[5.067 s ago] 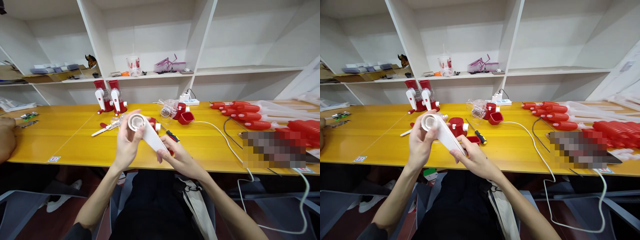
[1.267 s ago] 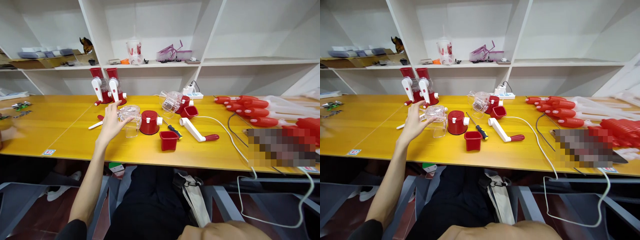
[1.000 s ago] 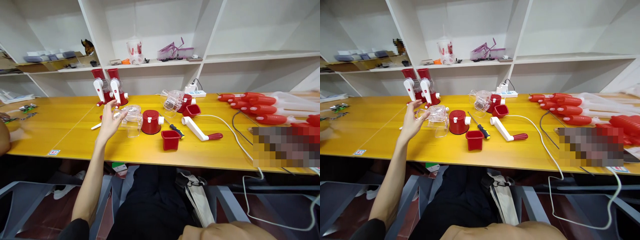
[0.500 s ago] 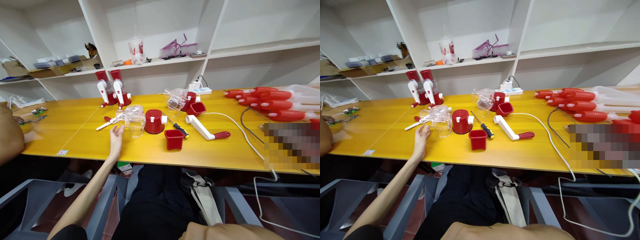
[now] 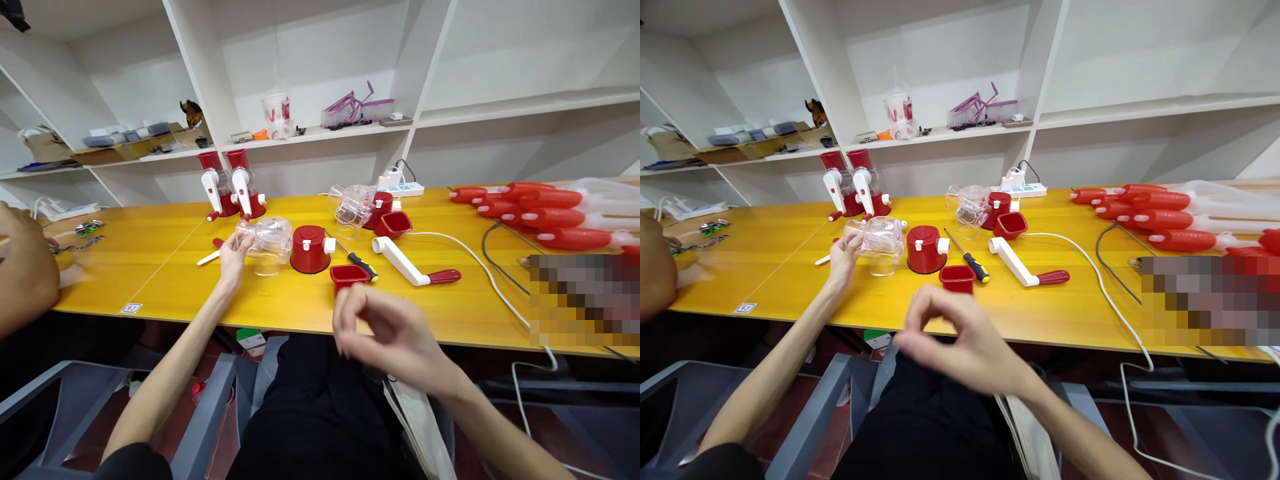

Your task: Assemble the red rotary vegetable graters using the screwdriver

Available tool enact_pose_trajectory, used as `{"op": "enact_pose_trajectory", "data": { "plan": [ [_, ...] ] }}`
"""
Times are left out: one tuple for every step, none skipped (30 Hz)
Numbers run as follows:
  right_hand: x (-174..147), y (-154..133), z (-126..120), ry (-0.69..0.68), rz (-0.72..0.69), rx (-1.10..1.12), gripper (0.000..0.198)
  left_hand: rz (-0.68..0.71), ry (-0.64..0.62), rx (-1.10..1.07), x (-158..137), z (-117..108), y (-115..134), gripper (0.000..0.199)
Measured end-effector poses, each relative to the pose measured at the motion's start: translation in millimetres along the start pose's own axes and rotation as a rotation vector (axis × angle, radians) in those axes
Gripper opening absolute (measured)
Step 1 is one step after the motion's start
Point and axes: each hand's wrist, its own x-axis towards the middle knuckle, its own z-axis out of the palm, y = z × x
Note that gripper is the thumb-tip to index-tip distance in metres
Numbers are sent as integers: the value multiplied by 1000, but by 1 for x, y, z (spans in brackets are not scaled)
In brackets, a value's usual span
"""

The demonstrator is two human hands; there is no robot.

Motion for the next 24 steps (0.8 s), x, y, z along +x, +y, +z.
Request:
{"op": "enact_pose_trajectory", "data": {
  "plan": [
    [10,8,-9,101,-23,-113,16,92,-14,37,4,-2,10,57],
    [21,16,-18,156,-1,-202,18,192,-34,80,8,-4,21,63],
    [33,23,-28,173,13,-278,22,282,-80,136,13,-4,35,70],
    [47,28,-38,188,24,-374,28,354,-158,216,18,-3,50,76],
    [61,33,-47,191,29,-472,36,418,-247,313,24,0,65,81],
    [76,37,-55,159,16,-541,47,470,-331,397,30,5,79,82],
    [91,41,-61,127,2,-583,60,510,-417,470,37,13,92,83],
    [106,45,-66,99,-1,-612,72,551,-503,542,43,22,104,83],
    [120,48,-70,70,0,-626,82,591,-583,615,49,32,113,84],
    [132,52,-72,38,-4,-627,92,634,-636,684,55,43,119,85],
    [142,55,-74,10,-9,-616,98,674,-671,741,61,55,124,87],
    [151,59,-75,-4,-18,-600,103,712,-687,788,66,65,126,89],
    [157,62,-75,-1,-29,-583,108,746,-699,832,70,75,127,92],
    [161,66,-76,16,-40,-569,111,777,-709,872,73,84,127,94],
    [164,69,-77,44,-49,-565,115,805,-721,905,76,91,126,97],
    [165,73,-79,77,-53,-568,117,827,-735,931,78,98,125,98],
    [166,78,-80,110,-53,-576,119,840,-748,946,79,103,123,99],
    [165,82,-82,147,-51,-589,120,842,-760,950,80,108,122,98],
    [165,86,-83,189,-44,-602,119,834,-767,939,80,112,121,97],
    [164,90,-84,235,-30,-609,117,817,-767,915,81,116,120,96],
    [164,94,-86,283,-10,-606,115,793,-757,880,82,119,119,94],
    [163,98,-86,329,15,-591,112,766,-741,837,83,122,118,93],
    [163,101,-87,366,39,-564,110,739,-723,793,84,125,115,91],
    [162,105,-87,385,52,-529,107,717,-707,755,85,128,112,89]
  ]
}}
